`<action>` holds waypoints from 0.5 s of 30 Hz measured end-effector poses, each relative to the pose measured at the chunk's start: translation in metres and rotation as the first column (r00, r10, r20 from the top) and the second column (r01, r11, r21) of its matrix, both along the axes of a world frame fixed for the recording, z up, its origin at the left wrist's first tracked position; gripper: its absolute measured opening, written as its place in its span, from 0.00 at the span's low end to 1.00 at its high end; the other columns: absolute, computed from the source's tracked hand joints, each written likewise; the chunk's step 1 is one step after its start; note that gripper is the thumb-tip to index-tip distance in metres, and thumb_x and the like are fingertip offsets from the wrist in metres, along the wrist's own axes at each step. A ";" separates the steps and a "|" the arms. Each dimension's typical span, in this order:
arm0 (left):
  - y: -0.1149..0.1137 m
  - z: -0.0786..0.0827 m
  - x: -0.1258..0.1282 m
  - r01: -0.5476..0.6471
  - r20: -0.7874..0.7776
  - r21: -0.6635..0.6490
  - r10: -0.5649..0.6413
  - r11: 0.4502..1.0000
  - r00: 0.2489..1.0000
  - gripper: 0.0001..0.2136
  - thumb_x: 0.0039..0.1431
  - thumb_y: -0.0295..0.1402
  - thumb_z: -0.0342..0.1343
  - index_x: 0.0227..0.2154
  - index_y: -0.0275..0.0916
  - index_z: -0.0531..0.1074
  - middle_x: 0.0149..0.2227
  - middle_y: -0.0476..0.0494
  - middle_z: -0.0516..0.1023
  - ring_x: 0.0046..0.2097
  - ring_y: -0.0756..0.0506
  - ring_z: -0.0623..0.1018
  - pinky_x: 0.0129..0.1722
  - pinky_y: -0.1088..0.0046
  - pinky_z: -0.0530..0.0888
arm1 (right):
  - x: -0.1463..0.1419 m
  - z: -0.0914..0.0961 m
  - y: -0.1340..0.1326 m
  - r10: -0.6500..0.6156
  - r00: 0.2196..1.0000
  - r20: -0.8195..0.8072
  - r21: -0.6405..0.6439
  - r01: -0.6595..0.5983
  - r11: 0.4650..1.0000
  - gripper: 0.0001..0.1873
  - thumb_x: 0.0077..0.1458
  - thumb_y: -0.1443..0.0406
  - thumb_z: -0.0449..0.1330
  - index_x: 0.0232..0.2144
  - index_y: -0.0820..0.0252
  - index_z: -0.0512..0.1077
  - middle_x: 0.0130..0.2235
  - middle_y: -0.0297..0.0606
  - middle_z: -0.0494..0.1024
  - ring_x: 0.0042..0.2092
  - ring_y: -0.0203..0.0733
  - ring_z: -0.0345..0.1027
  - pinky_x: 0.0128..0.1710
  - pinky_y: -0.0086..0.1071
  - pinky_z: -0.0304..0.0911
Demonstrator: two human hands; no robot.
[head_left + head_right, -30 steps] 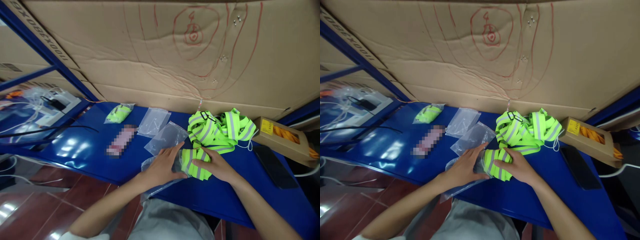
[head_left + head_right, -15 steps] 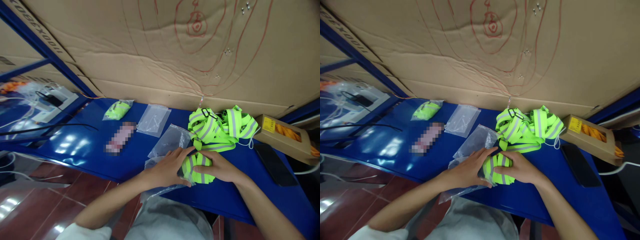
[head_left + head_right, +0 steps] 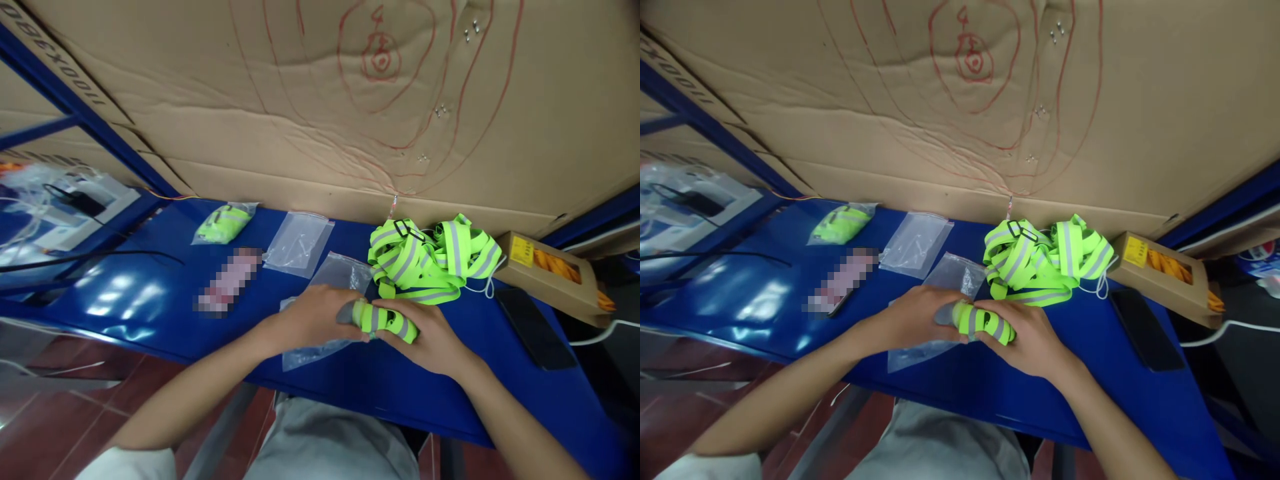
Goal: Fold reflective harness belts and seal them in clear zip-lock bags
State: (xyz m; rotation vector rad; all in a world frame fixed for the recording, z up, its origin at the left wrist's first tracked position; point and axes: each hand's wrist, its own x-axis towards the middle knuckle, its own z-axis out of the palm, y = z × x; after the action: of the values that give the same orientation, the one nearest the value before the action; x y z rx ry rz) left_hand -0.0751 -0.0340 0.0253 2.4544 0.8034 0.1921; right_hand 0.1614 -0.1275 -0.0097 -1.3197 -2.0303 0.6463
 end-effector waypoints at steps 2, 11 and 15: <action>-0.006 -0.005 0.004 0.044 -0.009 0.106 -0.043 0.993 0.999 0.23 0.57 0.53 0.67 0.48 0.43 0.78 0.41 0.46 0.85 0.45 0.37 0.84 0.41 0.67 0.73 | -0.001 -0.002 -0.001 0.000 0.997 0.079 0.034 -0.002 0.999 0.20 0.64 0.58 0.63 0.57 0.51 0.71 0.52 0.42 0.83 0.48 0.49 0.81 0.46 0.39 0.73; -0.016 0.001 0.011 0.023 -0.086 0.079 -0.016 0.997 0.996 0.27 0.55 0.53 0.68 0.50 0.40 0.75 0.41 0.43 0.85 0.44 0.35 0.84 0.40 0.65 0.73 | -0.006 -0.007 -0.003 0.035 0.999 -0.038 0.032 -0.033 0.999 0.21 0.62 0.60 0.63 0.55 0.53 0.64 0.47 0.44 0.79 0.43 0.47 0.78 0.40 0.37 0.72; -0.011 -0.002 0.007 -0.024 -0.052 0.011 0.024 1.000 0.998 0.26 0.55 0.51 0.69 0.52 0.43 0.74 0.44 0.45 0.84 0.47 0.38 0.83 0.44 0.68 0.73 | -0.002 -0.009 0.003 0.082 0.992 -0.092 0.137 -0.069 0.988 0.08 0.67 0.62 0.59 0.48 0.52 0.71 0.52 0.45 0.76 0.53 0.48 0.75 0.52 0.40 0.72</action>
State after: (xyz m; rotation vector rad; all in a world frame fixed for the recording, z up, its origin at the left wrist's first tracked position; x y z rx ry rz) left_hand -0.0680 -0.0447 0.0234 2.4692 0.8563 0.1413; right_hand 0.1592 -0.1246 -0.0191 -1.1175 -2.0151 0.5852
